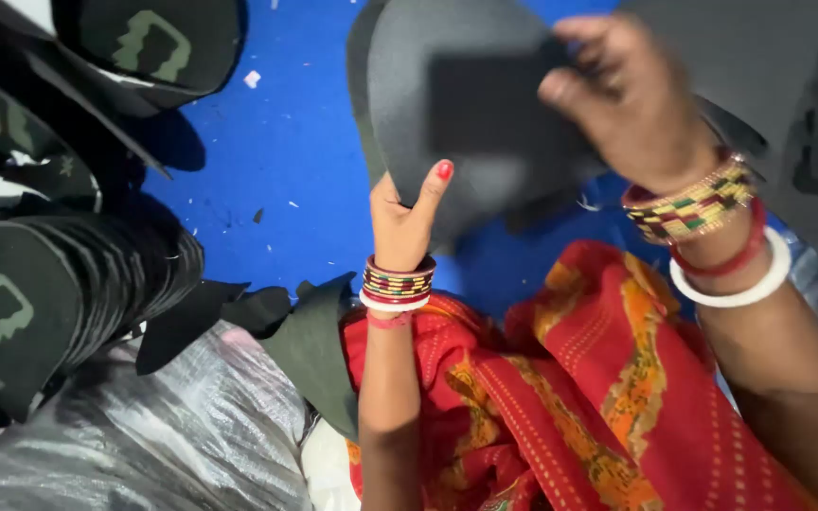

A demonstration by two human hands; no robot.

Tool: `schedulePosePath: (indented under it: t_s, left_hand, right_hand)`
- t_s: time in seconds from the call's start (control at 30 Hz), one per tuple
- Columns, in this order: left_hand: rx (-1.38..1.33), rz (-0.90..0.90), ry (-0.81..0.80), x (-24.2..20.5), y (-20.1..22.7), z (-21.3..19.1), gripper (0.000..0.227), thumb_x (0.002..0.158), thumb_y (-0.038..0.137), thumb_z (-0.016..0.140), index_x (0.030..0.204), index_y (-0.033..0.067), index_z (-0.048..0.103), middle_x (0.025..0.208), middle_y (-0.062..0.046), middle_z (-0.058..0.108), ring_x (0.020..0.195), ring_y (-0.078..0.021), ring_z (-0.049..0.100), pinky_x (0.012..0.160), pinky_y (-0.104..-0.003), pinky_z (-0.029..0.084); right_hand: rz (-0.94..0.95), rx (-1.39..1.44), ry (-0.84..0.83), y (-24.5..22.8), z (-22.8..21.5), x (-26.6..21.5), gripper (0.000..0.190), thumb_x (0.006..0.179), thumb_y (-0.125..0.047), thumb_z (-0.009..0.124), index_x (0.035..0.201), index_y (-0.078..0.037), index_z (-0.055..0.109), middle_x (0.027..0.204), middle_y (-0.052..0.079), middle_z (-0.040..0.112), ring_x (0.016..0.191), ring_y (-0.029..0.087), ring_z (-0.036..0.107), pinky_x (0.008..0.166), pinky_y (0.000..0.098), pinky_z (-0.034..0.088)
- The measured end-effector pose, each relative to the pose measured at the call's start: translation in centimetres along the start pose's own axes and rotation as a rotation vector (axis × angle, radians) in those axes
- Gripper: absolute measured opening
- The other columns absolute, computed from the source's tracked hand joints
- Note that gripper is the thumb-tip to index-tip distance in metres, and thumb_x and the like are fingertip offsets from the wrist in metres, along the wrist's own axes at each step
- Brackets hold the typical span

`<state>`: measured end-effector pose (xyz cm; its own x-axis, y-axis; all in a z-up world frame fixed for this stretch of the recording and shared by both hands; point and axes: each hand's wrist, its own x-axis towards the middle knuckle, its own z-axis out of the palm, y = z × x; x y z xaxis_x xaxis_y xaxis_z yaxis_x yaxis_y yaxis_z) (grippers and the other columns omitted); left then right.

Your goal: The person arranges and stacks cut fabric components for shoe uppers.

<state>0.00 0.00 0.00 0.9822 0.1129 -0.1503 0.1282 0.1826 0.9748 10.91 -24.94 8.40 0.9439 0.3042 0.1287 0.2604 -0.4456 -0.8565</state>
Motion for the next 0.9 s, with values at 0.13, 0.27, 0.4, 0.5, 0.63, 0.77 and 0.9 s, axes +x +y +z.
schedulePosePath:
  t_s: [0.13,0.27,0.4,0.5,0.63,0.77,0.9]
  left_hand:
    - [-0.004,0.049,0.092,1.8,-0.2,-2.0,0.031,0.105,0.005,0.072,0.132,-0.0062,0.062,0.117,-0.006,0.072,0.105,-0.0115,0.064,0.098,-0.029,0.052]
    - [-0.065,-0.044,0.193,2.4,-0.7,-3.8,0.043,0.100,0.004,0.066,0.141,0.0010,0.053,0.113,-0.001,0.072,0.096,-0.0051,0.062,0.086,-0.021,0.050]
    - [0.085,-0.007,0.342,3.1,-1.5,-5.1,0.048,0.101,0.000,0.068,0.147,0.0004,0.056,0.098,0.002,0.066,0.075,0.0010,0.047,0.067,-0.015,0.038]
    - [0.135,-0.005,0.399,4.0,-0.6,-4.7,0.047,0.100,-0.001,0.068,0.146,0.0017,0.057,0.097,0.003,0.065,0.073,0.0016,0.046,0.065,-0.015,0.037]
    - [0.154,-0.037,0.438,4.6,-1.0,-4.6,0.047,0.098,0.000,0.068,0.144,0.0024,0.057,0.098,0.004,0.067,0.073,0.0009,0.048,0.065,-0.015,0.038]
    - [0.276,-0.045,0.484,5.2,-1.5,-4.8,0.046,0.097,0.005,0.073,0.142,0.0035,0.062,0.095,0.005,0.062,0.074,-0.0014,0.047,0.067,-0.017,0.040]
    - [0.527,-0.034,0.520,5.5,-1.2,-4.7,0.045,0.093,0.011,0.076,0.137,0.0057,0.066,0.092,0.003,0.060,0.072,-0.0053,0.048,0.066,-0.020,0.043]
  right_hand:
    - [0.102,0.019,-0.077,6.8,6.3,1.4,0.042,0.099,-0.015,0.081,0.135,-0.002,0.063,0.119,0.011,0.070,0.111,0.021,0.067,0.092,0.0347,0.053]
    - [0.217,0.052,-0.060,8.3,9.1,2.9,0.043,0.096,-0.016,0.081,0.132,-0.004,0.063,0.117,0.011,0.070,0.109,0.021,0.067,0.090,0.0338,0.054]
    - [0.203,0.057,-0.044,8.0,10.7,4.7,0.042,0.096,-0.014,0.082,0.132,-0.004,0.063,0.115,0.010,0.071,0.105,0.019,0.067,0.087,0.0328,0.053]
    - [0.180,0.090,-0.049,8.2,11.3,5.6,0.039,0.098,-0.012,0.081,0.132,-0.005,0.063,0.112,0.009,0.071,0.102,0.017,0.067,0.085,0.0318,0.053]
    - [0.180,0.117,-0.069,8.7,12.3,6.5,0.037,0.099,-0.012,0.079,0.132,-0.005,0.063,0.109,0.007,0.070,0.099,0.016,0.068,0.084,0.0305,0.054]
    - [0.175,-0.068,-0.037,8.9,12.8,6.7,0.041,0.096,-0.016,0.083,0.131,-0.004,0.064,0.104,0.014,0.069,0.088,0.027,0.066,0.077,0.0370,0.053]
    - [0.005,-0.210,0.029,8.1,12.9,6.3,0.039,0.099,-0.016,0.083,0.129,-0.003,0.062,0.107,0.020,0.069,0.096,0.038,0.067,0.083,0.0444,0.054]
